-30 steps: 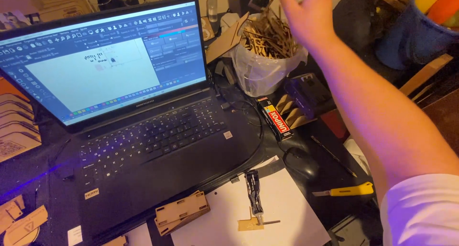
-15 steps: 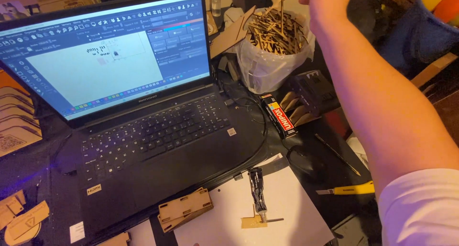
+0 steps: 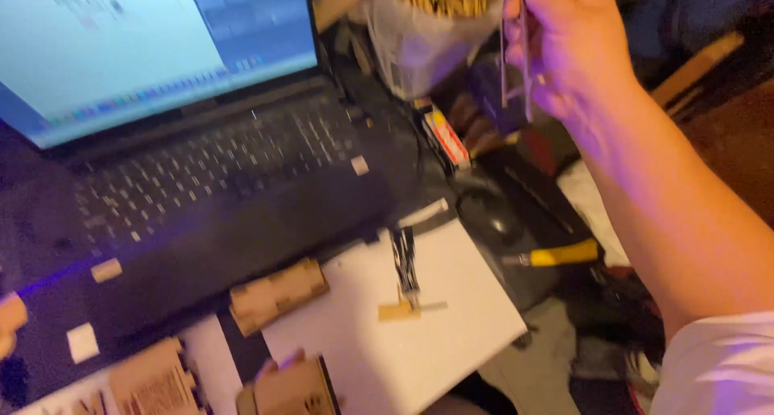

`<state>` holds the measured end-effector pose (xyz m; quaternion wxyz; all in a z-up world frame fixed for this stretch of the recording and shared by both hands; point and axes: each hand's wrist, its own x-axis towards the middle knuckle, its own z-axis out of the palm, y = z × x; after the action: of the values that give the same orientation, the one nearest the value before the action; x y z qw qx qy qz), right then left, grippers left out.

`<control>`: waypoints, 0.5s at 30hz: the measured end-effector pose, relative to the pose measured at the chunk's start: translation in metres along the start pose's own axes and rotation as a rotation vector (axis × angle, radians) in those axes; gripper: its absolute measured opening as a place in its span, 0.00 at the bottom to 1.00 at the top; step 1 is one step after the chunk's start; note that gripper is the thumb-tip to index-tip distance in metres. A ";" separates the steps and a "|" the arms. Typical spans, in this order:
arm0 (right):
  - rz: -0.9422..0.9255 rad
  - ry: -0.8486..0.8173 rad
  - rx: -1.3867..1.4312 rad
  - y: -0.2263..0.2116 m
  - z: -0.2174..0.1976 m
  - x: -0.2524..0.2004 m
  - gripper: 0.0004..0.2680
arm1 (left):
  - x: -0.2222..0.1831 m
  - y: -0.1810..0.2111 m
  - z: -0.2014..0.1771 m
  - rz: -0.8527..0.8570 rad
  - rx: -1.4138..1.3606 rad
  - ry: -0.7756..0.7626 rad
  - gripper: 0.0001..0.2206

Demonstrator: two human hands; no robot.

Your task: Assembling laser-cut wooden box components by fitting interlocking tabs and slots together at a workbench.

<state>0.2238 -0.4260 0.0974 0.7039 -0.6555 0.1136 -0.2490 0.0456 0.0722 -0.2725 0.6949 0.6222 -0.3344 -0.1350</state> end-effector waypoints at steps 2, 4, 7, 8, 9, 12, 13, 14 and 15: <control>0.080 -0.078 -0.009 0.000 -0.003 -0.050 0.04 | 0.016 0.038 0.018 -0.055 -0.012 0.000 0.62; 0.076 -0.235 -0.040 -0.001 -0.008 -0.094 0.02 | 0.030 0.076 0.037 -0.111 -0.022 0.013 0.62; 0.093 -0.468 -0.031 0.008 -0.038 -0.143 0.14 | 0.064 0.123 0.058 -0.166 -0.022 0.044 0.62; 0.115 -0.487 -0.015 0.009 -0.042 -0.161 0.14 | 0.078 0.139 0.059 -0.185 -0.007 0.064 0.62; 0.093 -0.417 -0.113 0.009 -0.046 -0.178 0.14 | 0.091 0.157 0.061 -0.204 0.009 0.084 0.62; 0.004 -0.420 -0.279 0.011 -0.065 -0.210 0.14 | 0.119 0.206 0.071 -0.283 0.118 0.101 0.57; -0.068 -0.469 -0.356 0.011 -0.074 -0.216 0.13 | 0.128 0.221 0.074 -0.341 0.199 0.077 0.52; -0.068 -0.485 -0.349 0.016 -0.082 -0.222 0.13 | 0.131 0.223 0.076 -0.344 0.204 0.093 0.52; -0.052 -0.432 -0.324 0.021 -0.090 -0.227 0.13 | 0.134 0.225 0.077 -0.267 0.301 0.075 0.51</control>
<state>-0.0090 -0.3901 0.0285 0.5912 -0.8001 -0.0179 -0.1001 0.0442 -0.0259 -0.0178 0.5821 0.7624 -0.2391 -0.1511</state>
